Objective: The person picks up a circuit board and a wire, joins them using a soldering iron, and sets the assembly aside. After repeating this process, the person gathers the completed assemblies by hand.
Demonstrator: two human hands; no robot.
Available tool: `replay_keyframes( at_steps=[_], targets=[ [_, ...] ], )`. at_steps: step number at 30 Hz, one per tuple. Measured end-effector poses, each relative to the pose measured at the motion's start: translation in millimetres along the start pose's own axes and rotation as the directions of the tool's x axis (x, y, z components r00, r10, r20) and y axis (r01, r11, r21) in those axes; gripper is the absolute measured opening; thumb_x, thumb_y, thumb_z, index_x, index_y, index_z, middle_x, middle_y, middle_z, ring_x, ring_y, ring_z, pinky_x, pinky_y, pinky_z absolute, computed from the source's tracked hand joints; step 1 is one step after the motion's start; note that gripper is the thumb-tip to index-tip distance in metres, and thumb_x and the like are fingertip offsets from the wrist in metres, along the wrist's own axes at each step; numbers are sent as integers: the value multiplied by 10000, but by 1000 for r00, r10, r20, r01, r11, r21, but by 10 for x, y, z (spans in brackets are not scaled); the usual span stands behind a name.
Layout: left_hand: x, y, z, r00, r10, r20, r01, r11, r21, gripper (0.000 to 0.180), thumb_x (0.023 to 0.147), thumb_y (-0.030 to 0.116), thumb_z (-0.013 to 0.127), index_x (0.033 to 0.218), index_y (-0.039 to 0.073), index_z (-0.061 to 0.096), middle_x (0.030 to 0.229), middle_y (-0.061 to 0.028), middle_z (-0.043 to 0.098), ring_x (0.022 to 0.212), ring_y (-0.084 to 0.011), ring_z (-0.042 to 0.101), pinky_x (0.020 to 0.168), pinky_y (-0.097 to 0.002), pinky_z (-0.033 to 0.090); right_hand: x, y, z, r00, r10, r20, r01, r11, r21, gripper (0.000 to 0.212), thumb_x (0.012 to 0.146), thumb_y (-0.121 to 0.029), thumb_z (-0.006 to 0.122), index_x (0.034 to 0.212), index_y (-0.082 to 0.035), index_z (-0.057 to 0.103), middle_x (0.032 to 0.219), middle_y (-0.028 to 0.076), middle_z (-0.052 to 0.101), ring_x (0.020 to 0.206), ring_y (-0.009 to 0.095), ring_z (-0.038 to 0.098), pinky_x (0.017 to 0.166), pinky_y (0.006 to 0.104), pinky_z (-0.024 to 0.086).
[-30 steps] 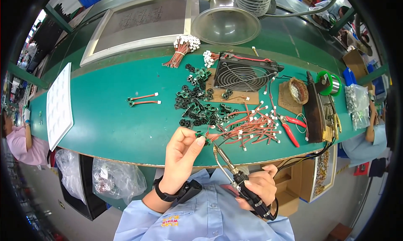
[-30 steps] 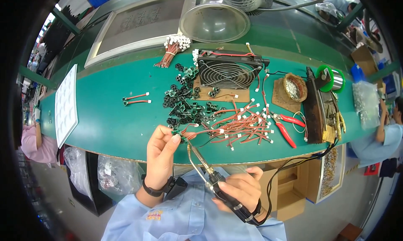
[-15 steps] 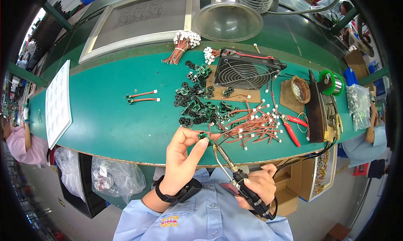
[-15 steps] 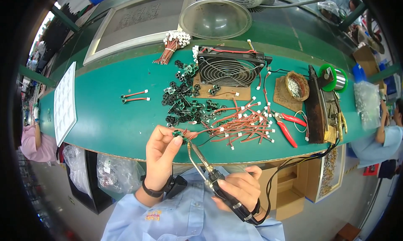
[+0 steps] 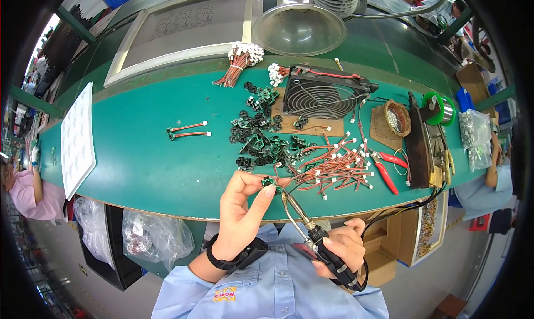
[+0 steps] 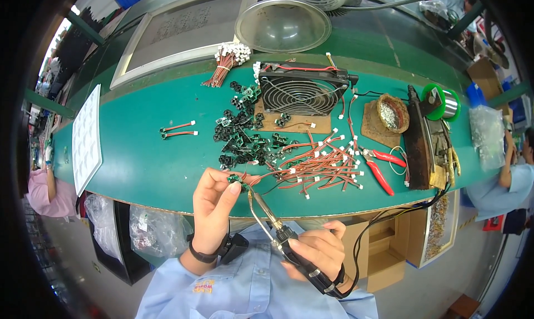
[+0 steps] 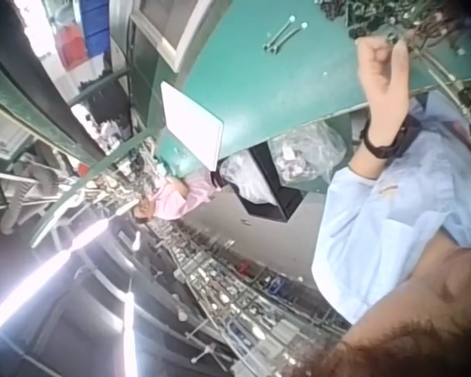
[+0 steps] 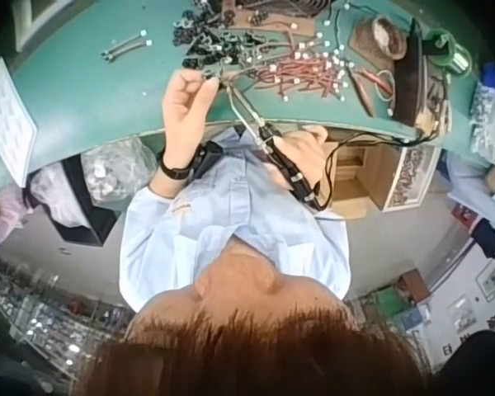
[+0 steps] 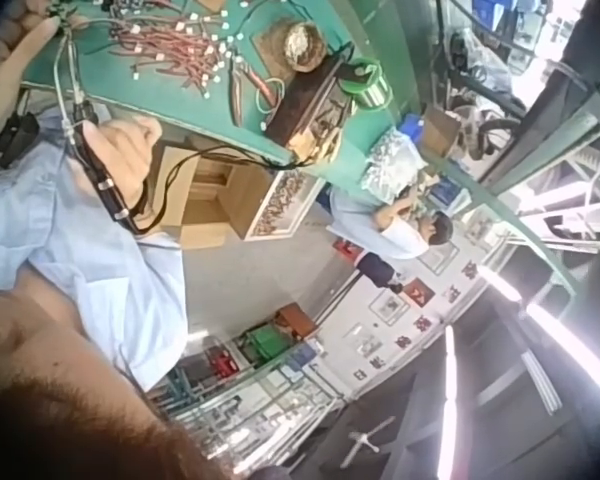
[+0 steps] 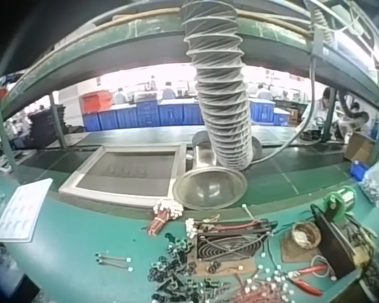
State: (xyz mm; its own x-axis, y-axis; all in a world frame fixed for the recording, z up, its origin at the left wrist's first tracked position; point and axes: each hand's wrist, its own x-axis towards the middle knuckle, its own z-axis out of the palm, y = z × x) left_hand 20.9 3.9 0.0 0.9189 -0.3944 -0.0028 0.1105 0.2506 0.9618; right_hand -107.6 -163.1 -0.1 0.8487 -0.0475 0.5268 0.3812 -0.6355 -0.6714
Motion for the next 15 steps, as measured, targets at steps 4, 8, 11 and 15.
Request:
replay_keyframes(
  at_steps=[4,8,11,15],
  targets=[
    [0,8,4,1000,-2,-3,2,1000,-4,90,895,42,501,931,41,418,994,-167,628,989,-241,598,895,-336,408,-6,9,0,1000,-1,4,1,1000,9,404,621,-213,758,980,-90,617,695,9,610,676,160,581,817,376,317],
    [-1,-1,5,1000,-2,3,2,1000,-6,90,894,38,499,932,40,417,996,-168,628,991,-241,597,894,-335,410,2,15,-4,1000,-2,9,2,1000,20,409,629,-216,758,990,-89,613,700,11,613,679,164,583,812,379,318],
    [-9,-4,4,1000,-4,3,4,1000,-8,91,894,38,499,932,39,417,997,-168,627,991,-241,597,891,-333,412,4,15,-2,1000,-2,11,2,1000,31,416,635,-219,758,1001,-89,609,704,13,616,680,166,584,808,380,319],
    [-12,-7,4,1000,-3,-1,3,1000,0,89,894,40,500,933,35,420,998,-170,627,991,-243,597,887,-330,415,-7,21,5,1000,-5,13,4,999,33,432,636,-214,760,1018,-88,601,710,14,618,682,166,584,807,380,320]
  ],
)
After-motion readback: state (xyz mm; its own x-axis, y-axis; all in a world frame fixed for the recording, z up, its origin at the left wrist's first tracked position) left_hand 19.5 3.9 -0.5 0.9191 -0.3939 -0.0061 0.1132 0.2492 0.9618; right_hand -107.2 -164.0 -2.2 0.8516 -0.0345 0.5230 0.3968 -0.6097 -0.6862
